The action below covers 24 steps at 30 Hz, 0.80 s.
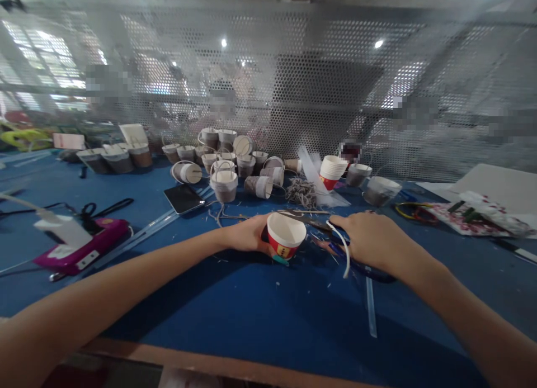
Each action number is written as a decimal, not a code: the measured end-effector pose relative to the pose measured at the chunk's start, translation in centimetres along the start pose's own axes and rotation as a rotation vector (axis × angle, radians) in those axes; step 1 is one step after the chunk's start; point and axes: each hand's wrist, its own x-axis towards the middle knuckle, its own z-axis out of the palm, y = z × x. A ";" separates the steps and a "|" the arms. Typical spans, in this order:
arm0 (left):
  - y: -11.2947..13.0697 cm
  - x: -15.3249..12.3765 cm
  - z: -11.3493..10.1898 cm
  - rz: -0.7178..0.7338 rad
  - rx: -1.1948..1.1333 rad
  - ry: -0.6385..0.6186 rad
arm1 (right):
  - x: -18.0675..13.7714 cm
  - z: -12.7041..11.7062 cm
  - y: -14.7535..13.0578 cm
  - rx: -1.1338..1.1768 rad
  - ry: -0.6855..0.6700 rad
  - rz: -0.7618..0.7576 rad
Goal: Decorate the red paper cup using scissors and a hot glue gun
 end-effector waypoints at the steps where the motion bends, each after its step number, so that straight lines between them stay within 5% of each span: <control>1: 0.1 0.0 0.0 -0.001 0.017 -0.004 | 0.0 0.1 -0.1 -0.008 0.003 -0.003; 24: 0.0 1.2 -1.0 -0.085 -0.159 -0.197 | 0.4 -0.7 -0.2 0.025 -0.050 0.007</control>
